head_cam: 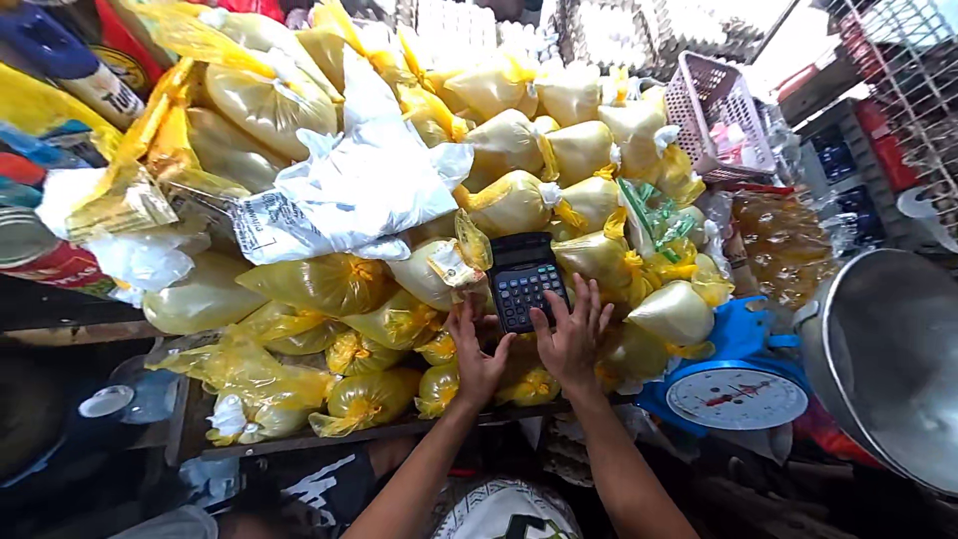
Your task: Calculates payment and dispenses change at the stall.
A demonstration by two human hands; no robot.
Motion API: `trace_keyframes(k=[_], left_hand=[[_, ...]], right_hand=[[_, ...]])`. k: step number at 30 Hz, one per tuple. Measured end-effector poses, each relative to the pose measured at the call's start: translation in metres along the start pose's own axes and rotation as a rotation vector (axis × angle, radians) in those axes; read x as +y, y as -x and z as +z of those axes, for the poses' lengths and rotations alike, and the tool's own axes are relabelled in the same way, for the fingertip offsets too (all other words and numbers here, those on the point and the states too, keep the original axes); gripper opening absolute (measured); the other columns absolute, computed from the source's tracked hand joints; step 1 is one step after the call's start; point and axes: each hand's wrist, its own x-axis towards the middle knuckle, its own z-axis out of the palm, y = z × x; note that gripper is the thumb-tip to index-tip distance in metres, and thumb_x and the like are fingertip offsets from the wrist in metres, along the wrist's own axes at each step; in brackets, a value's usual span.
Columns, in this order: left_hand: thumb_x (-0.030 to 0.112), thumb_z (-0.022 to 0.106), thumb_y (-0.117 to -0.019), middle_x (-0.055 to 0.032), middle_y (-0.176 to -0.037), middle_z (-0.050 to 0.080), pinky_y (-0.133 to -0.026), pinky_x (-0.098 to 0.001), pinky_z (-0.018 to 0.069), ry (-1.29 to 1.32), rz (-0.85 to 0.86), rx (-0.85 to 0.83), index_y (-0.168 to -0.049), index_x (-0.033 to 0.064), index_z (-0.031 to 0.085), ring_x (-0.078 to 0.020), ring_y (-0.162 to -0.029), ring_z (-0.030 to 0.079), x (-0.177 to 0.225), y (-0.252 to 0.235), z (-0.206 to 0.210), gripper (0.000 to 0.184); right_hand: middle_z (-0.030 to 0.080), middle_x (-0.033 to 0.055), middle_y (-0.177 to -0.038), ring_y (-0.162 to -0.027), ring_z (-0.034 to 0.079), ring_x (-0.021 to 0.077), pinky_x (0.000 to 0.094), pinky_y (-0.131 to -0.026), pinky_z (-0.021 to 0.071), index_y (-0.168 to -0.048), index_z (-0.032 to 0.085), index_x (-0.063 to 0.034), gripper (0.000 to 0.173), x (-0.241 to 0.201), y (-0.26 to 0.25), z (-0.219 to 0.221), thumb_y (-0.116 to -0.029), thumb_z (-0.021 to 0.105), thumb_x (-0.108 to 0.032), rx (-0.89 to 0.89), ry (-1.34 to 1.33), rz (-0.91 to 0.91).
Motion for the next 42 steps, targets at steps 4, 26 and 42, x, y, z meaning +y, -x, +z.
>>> trace_keyframes(k=[4, 26, 42], left_hand=[[0.019, 0.084, -0.0841, -0.0246, -0.151, 0.033, -0.092, -0.0369, 0.0615, -0.017, -0.006, 0.007, -0.162, 0.0069, 0.020, -0.0242, -0.114, 0.064, 0.000, 0.000, 0.001, 0.101], [0.013, 0.081, -0.0850, -0.0255, -0.152, 0.032, -0.090, -0.0345, 0.0622, 0.020, -0.032, 0.012, -0.160, 0.0028, 0.021, -0.0238, -0.111, 0.066, 0.011, 0.001, 0.006, 0.097], [0.011, 0.083, -0.0835, -0.0256, -0.152, 0.031, -0.088, -0.0338, 0.0631, 0.022, -0.035, 0.026, -0.159, 0.0013, 0.024, -0.0236, -0.108, 0.067, 0.013, 0.001, 0.004, 0.096]], right_hand=[[0.035, 0.0125, -0.164, -0.156, 0.017, 0.0375, 0.0717, -0.122, 0.0104, -0.128, 0.070, -0.0301, 0.058, -0.009, 0.003, -0.013, -0.0993, 0.039, -0.070, 0.020, -0.120, -0.086], [0.036, 0.0095, -0.165, -0.157, 0.017, 0.0373, 0.0720, -0.122, 0.0092, -0.121, 0.073, -0.0330, 0.058, -0.007, 0.013, -0.018, -0.0978, 0.039, -0.073, 0.017, -0.141, -0.077], [0.044, 0.0089, -0.160, -0.154, 0.027, 0.0378, 0.0697, -0.122, 0.0143, -0.119, 0.074, -0.0290, 0.057, 0.008, 0.020, -0.016, -0.1001, 0.039, -0.069, 0.028, -0.098, -0.019]])
